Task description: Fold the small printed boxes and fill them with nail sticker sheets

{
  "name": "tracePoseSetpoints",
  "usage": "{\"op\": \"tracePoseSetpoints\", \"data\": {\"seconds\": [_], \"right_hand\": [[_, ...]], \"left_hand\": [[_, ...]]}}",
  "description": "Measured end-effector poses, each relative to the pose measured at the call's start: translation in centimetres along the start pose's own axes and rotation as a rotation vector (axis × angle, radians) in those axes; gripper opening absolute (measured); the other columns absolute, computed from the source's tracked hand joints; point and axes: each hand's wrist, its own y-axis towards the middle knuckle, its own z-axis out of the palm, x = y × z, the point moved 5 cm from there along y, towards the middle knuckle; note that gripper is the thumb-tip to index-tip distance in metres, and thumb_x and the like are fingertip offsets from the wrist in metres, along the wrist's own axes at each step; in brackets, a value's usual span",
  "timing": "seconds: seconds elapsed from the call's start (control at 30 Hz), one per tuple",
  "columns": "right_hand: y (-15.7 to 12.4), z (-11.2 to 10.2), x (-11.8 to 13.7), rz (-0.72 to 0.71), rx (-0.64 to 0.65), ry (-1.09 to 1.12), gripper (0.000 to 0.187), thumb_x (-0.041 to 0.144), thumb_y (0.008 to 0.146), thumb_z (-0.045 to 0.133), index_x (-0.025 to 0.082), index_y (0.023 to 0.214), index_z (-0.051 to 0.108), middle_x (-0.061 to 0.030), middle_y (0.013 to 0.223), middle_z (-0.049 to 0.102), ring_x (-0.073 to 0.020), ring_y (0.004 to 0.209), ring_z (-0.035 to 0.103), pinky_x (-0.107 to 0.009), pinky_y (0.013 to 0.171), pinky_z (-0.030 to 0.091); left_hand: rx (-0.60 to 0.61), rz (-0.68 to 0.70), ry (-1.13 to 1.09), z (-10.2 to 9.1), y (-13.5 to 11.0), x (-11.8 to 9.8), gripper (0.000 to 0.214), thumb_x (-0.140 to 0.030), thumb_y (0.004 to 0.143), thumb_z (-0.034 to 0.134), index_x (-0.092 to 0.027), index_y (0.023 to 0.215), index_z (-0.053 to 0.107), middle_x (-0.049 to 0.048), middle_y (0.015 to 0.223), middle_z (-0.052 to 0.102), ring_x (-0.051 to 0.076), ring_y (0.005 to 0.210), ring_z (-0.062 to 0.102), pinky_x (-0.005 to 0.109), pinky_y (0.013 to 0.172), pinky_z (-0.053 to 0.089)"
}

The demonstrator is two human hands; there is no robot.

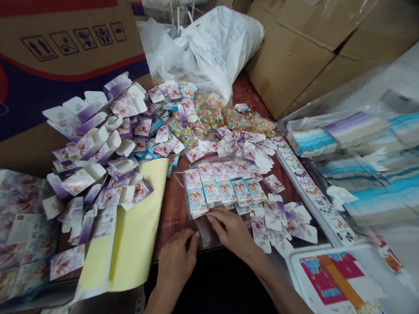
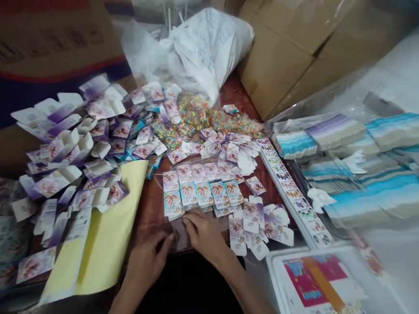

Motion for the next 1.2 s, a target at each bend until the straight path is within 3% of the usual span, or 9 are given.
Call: {"op": "tracePoseSetpoints", "data": {"seconds": [0.07, 0.17, 0.27, 0.47, 0.67, 0.8, 0.9, 1.07, 1.2], "right_hand": [[-0.2, 0.0, 0.5, 0.009, -0.047, 0.01, 0.022, 0.015, 0.087, 0.042, 0.017, 0.095, 0.063, -0.0083, 0.096, 0.065, -0.0182, 0.089, 0.061, -0.031, 0.08, 0.047], [-0.7, 0.7, 1.6, -0.014, 0.044, 0.021, 0.019, 0.017, 0.087, 0.044, 0.018, 0.089, 0.063, -0.0061, 0.085, 0.066, -0.0173, 0.081, 0.061, -0.031, 0.076, 0.049], [-0.1, 2.3, 2.6, -0.132, 0.103, -0.022, 0.021, 0.017, 0.087, 0.045, 0.017, 0.099, 0.062, -0.0071, 0.092, 0.065, -0.0185, 0.088, 0.059, -0.032, 0.081, 0.049], [2.0, 4.6, 3.1, -0.249, -0.028, -0.208, 0.035, 0.006, 0.086, 0.033, 0.01, 0.115, 0.053, -0.0144, 0.105, 0.06, -0.0237, 0.103, 0.052, -0.042, 0.092, 0.043], [0.0, 2.5, 2.7, -0.203, 0.053, -0.136, 0.024, 0.013, 0.088, 0.04, 0.017, 0.104, 0.057, -0.0071, 0.094, 0.063, -0.0194, 0.09, 0.055, -0.036, 0.083, 0.049], [0.8, 3.1, 1.6, -0.189, 0.023, -0.294, 0.037, 0.003, 0.083, 0.036, 0.014, 0.114, 0.053, -0.013, 0.105, 0.059, -0.0245, 0.101, 0.052, -0.046, 0.089, 0.046], [0.7, 3.5, 1.9, -0.191, -0.027, -0.282, 0.04, 0.003, 0.084, 0.035, 0.011, 0.121, 0.048, -0.0152, 0.11, 0.056, -0.0253, 0.107, 0.049, -0.047, 0.093, 0.043], [-2.1, 1.0, 1.8, -0.145, 0.056, -0.162, 0.026, 0.013, 0.088, 0.042, 0.017, 0.109, 0.055, -0.0085, 0.099, 0.062, -0.0198, 0.092, 0.057, -0.035, 0.082, 0.05], [-1.1, -0.2, 0.2, -0.141, 0.042, -0.265, 0.026, 0.011, 0.087, 0.041, 0.016, 0.104, 0.059, -0.0094, 0.092, 0.063, -0.0206, 0.086, 0.058, -0.036, 0.078, 0.051]], "left_hand": [[-0.014, -0.015, -0.029, -0.4, -0.1, 0.4, 0.027, -0.033, 0.088, 0.037, -0.021, 0.071, 0.054, 0.0016, 0.075, 0.065, 0.018, 0.075, 0.063, 0.026, 0.067, 0.042], [-0.034, -0.013, -0.021, -0.6, -0.2, 0.9, 0.027, -0.034, 0.088, 0.036, -0.021, 0.073, 0.054, 0.002, 0.071, 0.065, 0.019, 0.072, 0.064, 0.026, 0.065, 0.042], [-0.038, 0.012, 0.023, -0.5, -0.3, 0.9, 0.024, -0.028, 0.086, 0.035, -0.021, 0.077, 0.056, 0.0037, 0.075, 0.066, 0.021, 0.075, 0.064, 0.028, 0.066, 0.043], [-0.087, 0.016, -0.022, -0.7, -0.7, 1.3, 0.029, -0.033, 0.086, 0.034, -0.021, 0.071, 0.055, 0.0041, 0.072, 0.066, 0.02, 0.071, 0.064, 0.027, 0.063, 0.045], [-0.205, -0.08, -0.041, -1.1, -1.0, 2.8, 0.031, -0.039, 0.085, 0.034, -0.02, 0.078, 0.058, 0.0057, 0.071, 0.069, 0.021, 0.065, 0.066, 0.028, 0.058, 0.046], [-0.26, -0.029, -0.006, -1.2, -1.0, 2.9, 0.032, -0.04, 0.084, 0.035, -0.02, 0.075, 0.059, 0.0058, 0.071, 0.069, 0.021, 0.062, 0.065, 0.028, 0.059, 0.047], [-0.309, -0.021, 0.011, -1.5, -1.2, 3.0, 0.031, -0.038, 0.084, 0.035, -0.021, 0.073, 0.058, 0.0048, 0.069, 0.068, 0.021, 0.065, 0.066, 0.027, 0.059, 0.047], [-0.269, -0.128, -0.001, -1.7, -1.9, 2.9, 0.033, -0.046, 0.085, 0.038, -0.02, 0.074, 0.057, 0.0032, 0.069, 0.067, 0.02, 0.061, 0.064, 0.027, 0.056, 0.045], [-0.215, -0.074, 0.009, -1.5, -1.6, 2.2, 0.033, -0.046, 0.083, 0.041, -0.021, 0.074, 0.06, 0.003, 0.075, 0.068, 0.019, 0.067, 0.064, 0.027, 0.061, 0.046]]}}
